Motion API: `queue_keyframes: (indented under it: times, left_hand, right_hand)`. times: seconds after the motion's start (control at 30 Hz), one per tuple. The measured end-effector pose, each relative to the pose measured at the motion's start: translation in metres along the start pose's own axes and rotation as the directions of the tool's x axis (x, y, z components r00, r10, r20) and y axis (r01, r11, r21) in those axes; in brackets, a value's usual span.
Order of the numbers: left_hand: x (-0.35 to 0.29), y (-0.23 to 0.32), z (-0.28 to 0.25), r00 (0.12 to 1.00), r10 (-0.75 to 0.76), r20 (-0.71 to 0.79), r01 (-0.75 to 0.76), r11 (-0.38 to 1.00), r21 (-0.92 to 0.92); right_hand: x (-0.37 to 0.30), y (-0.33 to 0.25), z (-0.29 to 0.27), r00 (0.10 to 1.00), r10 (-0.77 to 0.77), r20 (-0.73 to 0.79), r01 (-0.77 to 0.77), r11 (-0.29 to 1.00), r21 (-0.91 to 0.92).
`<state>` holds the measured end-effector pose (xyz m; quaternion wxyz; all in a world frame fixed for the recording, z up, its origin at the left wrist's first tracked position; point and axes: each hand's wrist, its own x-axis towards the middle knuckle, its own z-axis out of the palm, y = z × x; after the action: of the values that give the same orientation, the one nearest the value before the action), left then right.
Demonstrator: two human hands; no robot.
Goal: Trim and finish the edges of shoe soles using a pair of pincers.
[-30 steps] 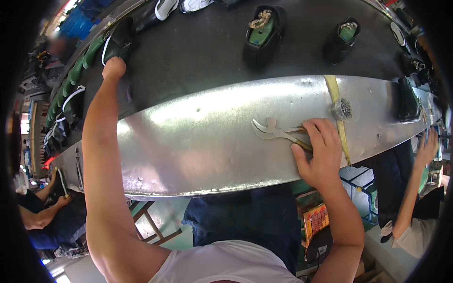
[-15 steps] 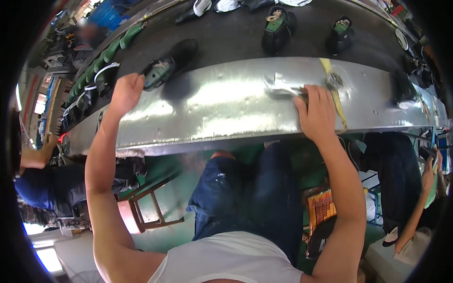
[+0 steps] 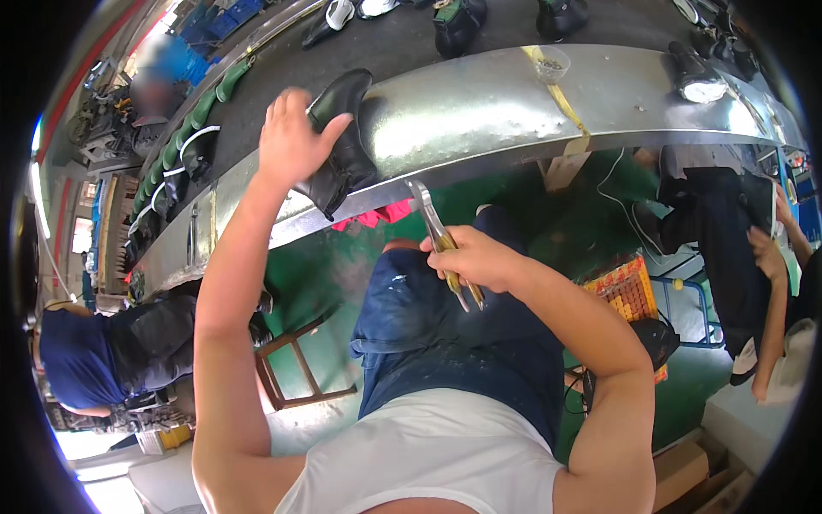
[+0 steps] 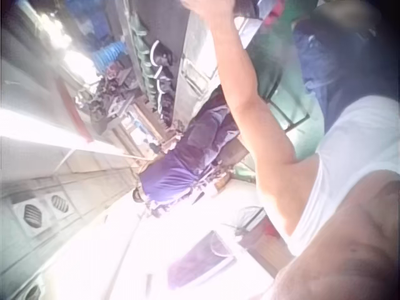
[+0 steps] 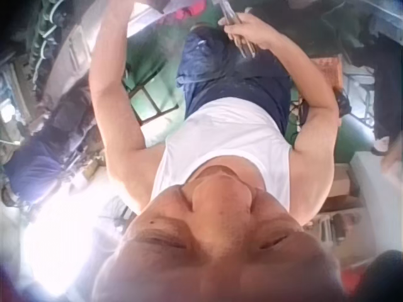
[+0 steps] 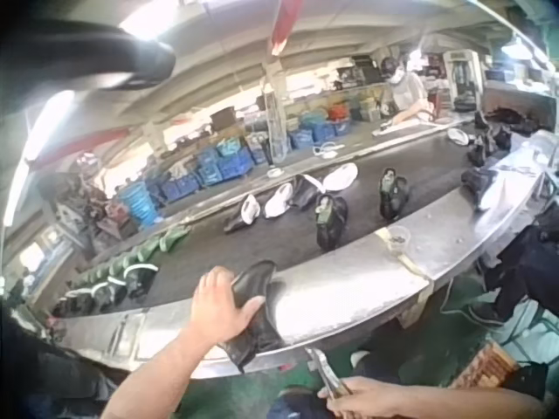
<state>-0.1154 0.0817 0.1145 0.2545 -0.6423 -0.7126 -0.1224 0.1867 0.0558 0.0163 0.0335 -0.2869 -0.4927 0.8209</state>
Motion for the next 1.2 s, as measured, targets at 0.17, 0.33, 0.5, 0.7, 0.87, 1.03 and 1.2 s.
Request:
queue_keyframes:
  times: [0.17, 0.33, 0.5, 0.7, 0.87, 1.03, 1.2]
  left_hand:
    - [0.054, -0.038, 0.049, 0.800, -0.238, 0.551, 0.393, 0.901, -0.181]
    - [0.061, -0.050, 0.049, 0.589, -0.302, 0.750, 0.762, 0.516, -0.391]
    - [0.061, -0.048, 0.053, 0.600, -0.309, 0.738, 0.754, 0.528, -0.391]
    - [0.057, -0.048, 0.052, 0.623, -0.321, 0.713, 0.736, 0.550, -0.396]
    - [0.057, -0.045, 0.056, 0.671, -0.368, 0.644, 0.668, 0.677, -0.309]
    - [0.061, -0.033, 0.043, 0.646, -0.357, 0.675, 0.652, 0.718, -0.245]
    - [0.059, -0.026, 0.038, 0.649, -0.389, 0.654, 0.636, 0.749, -0.187]
  right_hand:
    - [0.021, -0.023, 0.016, 0.984, -0.169, -0.062, 0.104, 0.813, -0.573]
    - [0.043, -0.058, 0.020, 0.991, -0.109, -0.077, 0.046, 0.819, -0.571]
    - [0.072, -0.053, 0.018, 0.811, -0.582, -0.063, 0.295, 0.499, -0.815]
    - [0.063, -0.079, 0.021, 0.950, -0.250, -0.187, 0.062, 0.737, -0.673]
    - [0.072, -0.077, 0.025, 0.880, -0.447, -0.161, 0.087, 0.484, -0.871]
    - [0.067, -0.088, 0.020, 0.909, -0.390, -0.151, 0.016, 0.393, -0.920]
    - [0.064, -0.098, 0.016, 0.903, -0.397, -0.164, -0.054, 0.275, -0.960]
